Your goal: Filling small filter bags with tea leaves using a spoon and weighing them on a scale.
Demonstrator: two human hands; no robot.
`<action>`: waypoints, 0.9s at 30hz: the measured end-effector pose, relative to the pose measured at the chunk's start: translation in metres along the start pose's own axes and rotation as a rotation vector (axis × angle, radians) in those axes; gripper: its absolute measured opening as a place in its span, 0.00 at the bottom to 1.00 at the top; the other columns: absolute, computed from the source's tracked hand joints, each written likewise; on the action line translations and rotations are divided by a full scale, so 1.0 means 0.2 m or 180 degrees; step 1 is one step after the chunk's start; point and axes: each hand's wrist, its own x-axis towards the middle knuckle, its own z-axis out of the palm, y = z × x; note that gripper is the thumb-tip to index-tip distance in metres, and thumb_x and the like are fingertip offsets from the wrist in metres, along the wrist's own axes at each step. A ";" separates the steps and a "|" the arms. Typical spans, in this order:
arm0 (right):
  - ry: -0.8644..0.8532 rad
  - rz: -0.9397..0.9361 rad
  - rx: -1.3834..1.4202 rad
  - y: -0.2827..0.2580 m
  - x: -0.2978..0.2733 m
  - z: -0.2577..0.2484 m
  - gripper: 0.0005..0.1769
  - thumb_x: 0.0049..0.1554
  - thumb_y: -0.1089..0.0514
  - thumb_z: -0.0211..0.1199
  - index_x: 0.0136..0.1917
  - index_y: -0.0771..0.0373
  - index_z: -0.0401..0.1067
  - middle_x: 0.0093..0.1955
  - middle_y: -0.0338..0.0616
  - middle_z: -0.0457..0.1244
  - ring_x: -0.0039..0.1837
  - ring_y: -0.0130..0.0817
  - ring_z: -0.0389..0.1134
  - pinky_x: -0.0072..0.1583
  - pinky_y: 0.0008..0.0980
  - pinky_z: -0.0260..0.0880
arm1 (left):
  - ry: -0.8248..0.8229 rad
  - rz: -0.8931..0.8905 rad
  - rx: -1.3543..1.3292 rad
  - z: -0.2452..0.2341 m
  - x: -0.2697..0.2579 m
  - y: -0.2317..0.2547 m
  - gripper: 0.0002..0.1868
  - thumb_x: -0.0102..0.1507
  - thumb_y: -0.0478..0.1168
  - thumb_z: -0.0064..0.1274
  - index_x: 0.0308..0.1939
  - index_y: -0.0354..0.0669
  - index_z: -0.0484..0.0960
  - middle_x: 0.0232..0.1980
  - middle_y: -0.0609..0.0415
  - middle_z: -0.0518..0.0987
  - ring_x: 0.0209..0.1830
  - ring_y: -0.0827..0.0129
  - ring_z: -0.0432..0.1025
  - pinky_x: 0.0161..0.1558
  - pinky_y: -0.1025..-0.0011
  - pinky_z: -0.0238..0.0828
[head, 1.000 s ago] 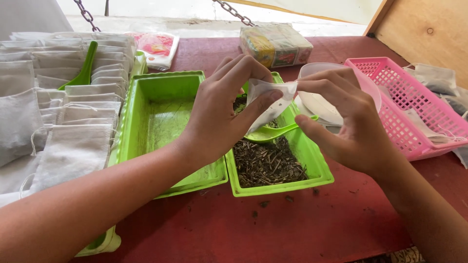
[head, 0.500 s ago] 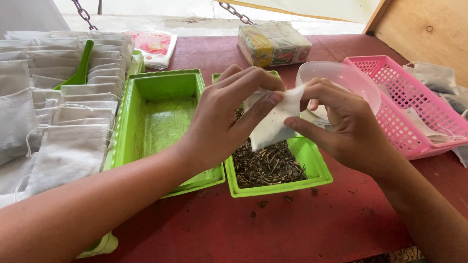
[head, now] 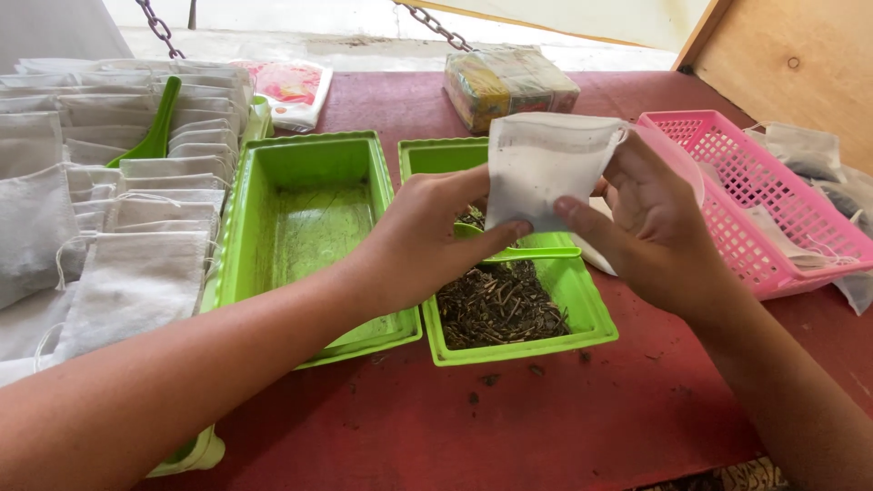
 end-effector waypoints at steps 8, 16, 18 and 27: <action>0.0081 -0.0041 -0.1107 0.07 -0.04 -0.04 0.08 0.64 0.63 0.64 0.44 0.65 0.67 0.43 0.39 0.61 0.48 0.27 0.58 0.52 0.29 0.59 | 0.0036 -0.0251 0.0073 0.02 0.00 -0.03 0.20 0.63 0.46 0.58 0.54 0.45 0.70 0.38 0.54 0.83 0.35 0.65 0.76 0.36 0.66 0.70; 0.0136 -0.0046 -0.1060 0.02 -0.02 -0.02 0.04 0.64 0.64 0.60 0.47 0.68 0.69 0.61 0.48 0.67 0.64 0.34 0.66 0.67 0.34 0.65 | -0.0008 -0.0224 -0.0060 0.01 0.01 -0.01 0.13 0.62 0.47 0.59 0.44 0.46 0.80 0.33 0.60 0.82 0.30 0.74 0.73 0.35 0.71 0.68; 0.0001 -0.0179 -0.0484 0.03 -0.02 -0.02 0.11 0.65 0.67 0.56 0.42 0.62 0.59 0.60 0.48 0.62 0.68 0.40 0.63 0.68 0.34 0.63 | 0.0077 -0.0295 0.0171 0.02 0.00 -0.03 0.18 0.62 0.55 0.59 0.31 0.45 0.79 0.29 0.59 0.79 0.27 0.72 0.70 0.30 0.70 0.62; -0.0059 -0.0088 -0.1332 -0.01 -0.02 -0.03 0.03 0.63 0.63 0.63 0.47 0.60 0.70 0.41 0.33 0.61 0.45 0.23 0.58 0.52 0.25 0.57 | 0.0203 -0.0372 0.0086 0.02 0.00 -0.03 0.14 0.66 0.52 0.52 0.36 0.46 0.81 0.29 0.59 0.80 0.28 0.74 0.71 0.31 0.68 0.63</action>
